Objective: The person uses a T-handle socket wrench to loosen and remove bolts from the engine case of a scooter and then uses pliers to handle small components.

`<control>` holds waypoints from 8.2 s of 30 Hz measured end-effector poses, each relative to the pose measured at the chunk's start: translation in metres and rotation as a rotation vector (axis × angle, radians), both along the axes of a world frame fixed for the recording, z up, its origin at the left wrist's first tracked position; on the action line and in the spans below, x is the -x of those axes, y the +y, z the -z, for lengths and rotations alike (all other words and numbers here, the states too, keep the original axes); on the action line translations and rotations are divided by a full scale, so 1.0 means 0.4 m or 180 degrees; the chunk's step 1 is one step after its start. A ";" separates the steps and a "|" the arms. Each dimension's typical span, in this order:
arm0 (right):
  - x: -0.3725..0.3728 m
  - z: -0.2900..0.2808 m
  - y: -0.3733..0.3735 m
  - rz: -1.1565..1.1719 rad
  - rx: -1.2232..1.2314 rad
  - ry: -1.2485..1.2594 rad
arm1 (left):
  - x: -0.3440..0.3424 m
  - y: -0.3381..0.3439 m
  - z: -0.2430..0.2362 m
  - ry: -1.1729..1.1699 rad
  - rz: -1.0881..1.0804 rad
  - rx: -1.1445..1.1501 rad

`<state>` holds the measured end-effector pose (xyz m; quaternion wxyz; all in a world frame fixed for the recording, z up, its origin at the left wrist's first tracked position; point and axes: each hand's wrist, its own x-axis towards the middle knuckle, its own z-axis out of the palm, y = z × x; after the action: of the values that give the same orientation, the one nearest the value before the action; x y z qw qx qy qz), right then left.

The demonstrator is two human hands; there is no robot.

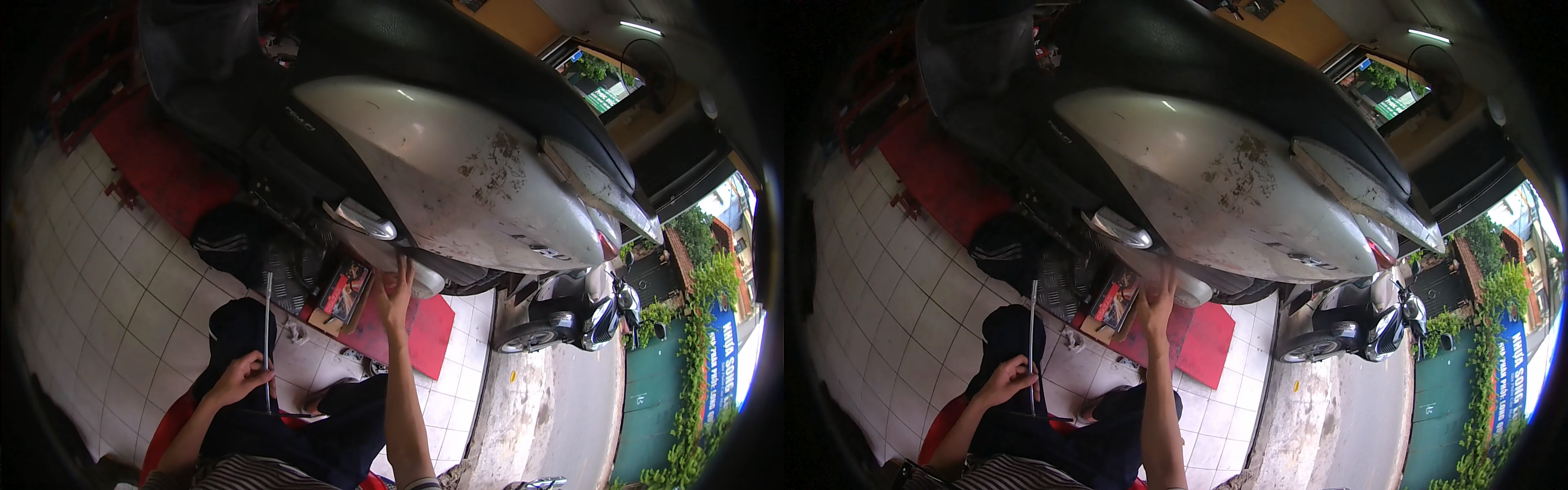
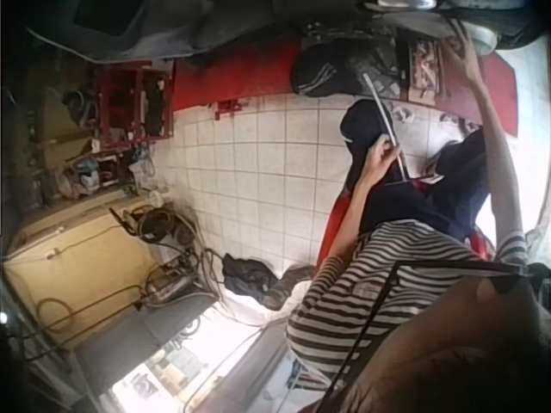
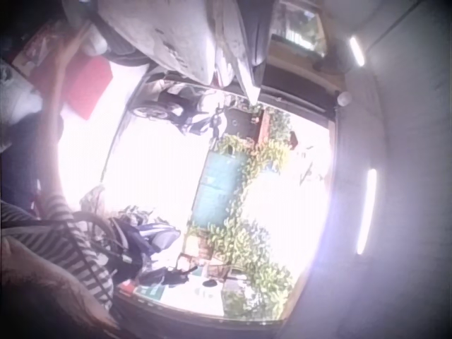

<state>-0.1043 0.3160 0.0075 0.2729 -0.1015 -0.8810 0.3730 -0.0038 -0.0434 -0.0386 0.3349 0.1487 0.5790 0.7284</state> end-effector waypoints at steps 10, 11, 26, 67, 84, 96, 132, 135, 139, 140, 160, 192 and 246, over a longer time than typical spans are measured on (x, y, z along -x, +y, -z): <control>0.027 0.044 0.046 -0.0300 -0.0619 0.0254 | 0.006 0.012 -0.002 -0.0024 0.0053 -0.0072; 0.023 0.048 0.047 -0.0167 -0.0611 0.0340 | 0.007 0.014 -0.002 -0.0056 0.0062 -0.0078; 0.013 0.040 0.064 0.0268 -0.0665 0.0557 | 0.013 0.027 -0.011 -0.0047 0.0078 -0.0065; -0.494 0.242 -0.093 -0.0085 0.2033 -0.1112 | 0.002 0.036 -0.025 -0.0194 0.0040 -0.0002; -0.762 0.043 -0.443 -0.0057 0.5435 0.0543 | -0.170 0.286 -0.120 0.0352 0.1110 0.0568; -0.584 0.031 -0.036 0.0973 0.3672 0.1144 | -0.044 0.041 -0.018 0.4111 -0.0373 0.2157; -0.552 0.009 0.114 0.0796 -0.0313 -0.0528 | -0.123 0.700 -0.121 0.2021 0.0242 0.0341; -0.582 0.042 0.132 0.0577 0.0413 -0.0278 | -0.130 0.714 -0.135 0.1898 0.0360 0.0054; -0.654 0.080 0.055 0.1736 -0.0294 0.0235 | -0.142 0.716 -0.126 0.1613 0.0428 -0.0260; -0.678 0.112 0.033 0.1990 0.0432 0.0449 | -0.145 0.718 -0.124 0.1546 0.0419 -0.0282; -0.654 -0.011 0.049 0.1815 0.2075 0.1245 | -0.128 0.712 -0.031 0.2584 0.0239 0.0269; -0.684 0.042 -0.065 0.1213 0.2677 0.0300 | 0.015 0.891 0.045 -0.0547 0.1911 -0.0003; -0.702 0.090 -0.062 0.1494 0.4814 0.0977 | -0.002 0.900 0.017 -0.0951 0.1604 -0.0124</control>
<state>0.1763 0.2912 -0.0287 0.3195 -0.3887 -0.2985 0.8110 -0.0029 0.3165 -0.0455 0.5838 0.1853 0.4540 0.6471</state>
